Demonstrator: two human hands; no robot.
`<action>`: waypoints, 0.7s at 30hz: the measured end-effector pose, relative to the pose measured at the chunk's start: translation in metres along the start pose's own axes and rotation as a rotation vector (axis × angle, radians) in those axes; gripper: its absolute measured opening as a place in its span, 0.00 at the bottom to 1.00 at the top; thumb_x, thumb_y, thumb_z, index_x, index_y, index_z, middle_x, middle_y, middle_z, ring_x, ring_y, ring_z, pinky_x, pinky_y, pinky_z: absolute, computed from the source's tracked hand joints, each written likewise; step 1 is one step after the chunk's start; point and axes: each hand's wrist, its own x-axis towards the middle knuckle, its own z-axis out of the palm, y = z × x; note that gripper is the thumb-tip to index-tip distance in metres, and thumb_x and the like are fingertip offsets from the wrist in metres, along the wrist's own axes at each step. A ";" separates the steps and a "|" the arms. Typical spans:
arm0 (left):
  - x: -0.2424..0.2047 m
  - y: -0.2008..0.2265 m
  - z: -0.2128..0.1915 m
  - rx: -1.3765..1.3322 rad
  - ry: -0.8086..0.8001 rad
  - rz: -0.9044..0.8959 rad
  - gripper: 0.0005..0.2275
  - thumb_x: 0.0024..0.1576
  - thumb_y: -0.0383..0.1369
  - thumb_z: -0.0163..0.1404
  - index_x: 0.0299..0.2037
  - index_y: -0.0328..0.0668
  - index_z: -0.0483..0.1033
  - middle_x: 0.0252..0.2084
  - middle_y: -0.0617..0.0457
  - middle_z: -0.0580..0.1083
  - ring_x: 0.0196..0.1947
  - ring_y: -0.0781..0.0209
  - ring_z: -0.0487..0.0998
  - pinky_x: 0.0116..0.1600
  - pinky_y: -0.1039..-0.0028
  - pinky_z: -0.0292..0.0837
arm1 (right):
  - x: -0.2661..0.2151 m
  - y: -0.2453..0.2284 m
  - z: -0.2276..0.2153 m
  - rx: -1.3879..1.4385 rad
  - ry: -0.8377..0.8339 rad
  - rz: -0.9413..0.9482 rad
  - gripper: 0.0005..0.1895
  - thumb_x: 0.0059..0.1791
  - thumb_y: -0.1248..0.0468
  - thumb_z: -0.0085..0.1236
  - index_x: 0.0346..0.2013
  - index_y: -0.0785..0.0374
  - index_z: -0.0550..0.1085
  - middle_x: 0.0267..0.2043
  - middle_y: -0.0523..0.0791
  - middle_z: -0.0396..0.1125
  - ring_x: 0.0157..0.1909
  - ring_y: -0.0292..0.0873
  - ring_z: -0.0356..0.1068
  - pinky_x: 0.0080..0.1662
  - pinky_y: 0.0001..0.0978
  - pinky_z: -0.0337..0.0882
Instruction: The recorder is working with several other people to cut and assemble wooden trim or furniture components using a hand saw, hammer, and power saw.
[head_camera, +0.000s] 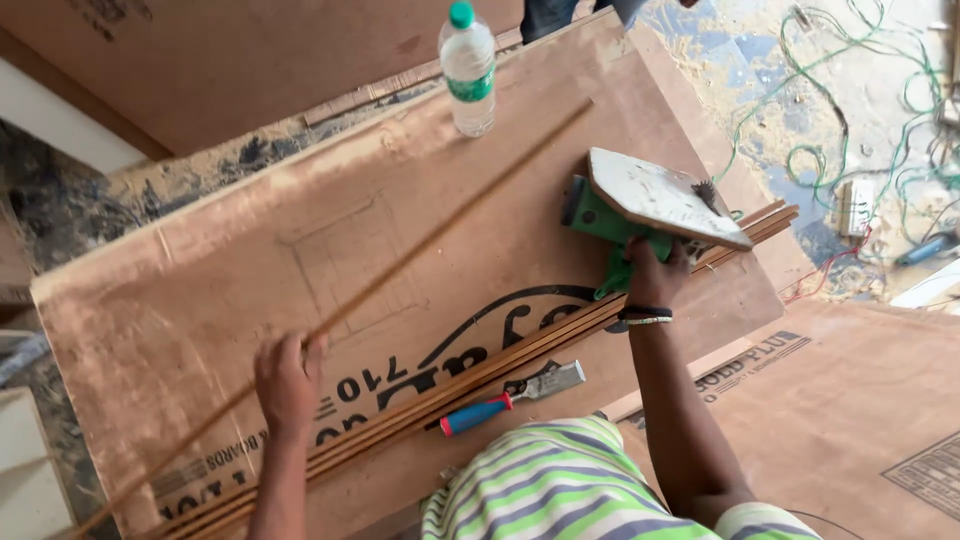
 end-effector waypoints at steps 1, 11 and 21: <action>-0.005 0.001 0.001 0.004 -0.005 0.014 0.11 0.64 0.40 0.54 0.41 0.41 0.77 0.33 0.51 0.78 0.37 0.52 0.78 0.48 0.64 0.71 | 0.001 0.002 0.002 0.004 0.015 0.003 0.09 0.46 0.72 0.60 0.40 0.69 0.76 0.33 0.44 0.73 0.31 0.36 0.71 0.35 0.27 0.72; 0.026 0.120 -0.044 -0.246 0.126 0.389 0.11 0.61 0.40 0.58 0.41 0.40 0.81 0.32 0.51 0.80 0.30 0.60 0.82 0.35 0.72 0.78 | -0.095 -0.012 -0.011 -0.031 0.009 -0.049 0.23 0.51 0.67 0.60 0.60 0.68 0.67 0.54 0.47 0.66 0.53 0.39 0.67 0.56 0.33 0.70; -0.008 0.118 -0.106 -0.564 -0.090 0.595 0.24 0.59 0.38 0.56 0.64 0.38 0.69 0.58 0.38 0.76 0.55 0.41 0.79 0.55 0.61 0.76 | -0.222 -0.088 0.142 0.865 -0.448 0.144 0.26 0.64 0.43 0.36 0.44 0.62 0.70 0.41 0.46 0.69 0.46 0.44 0.72 0.52 0.41 0.74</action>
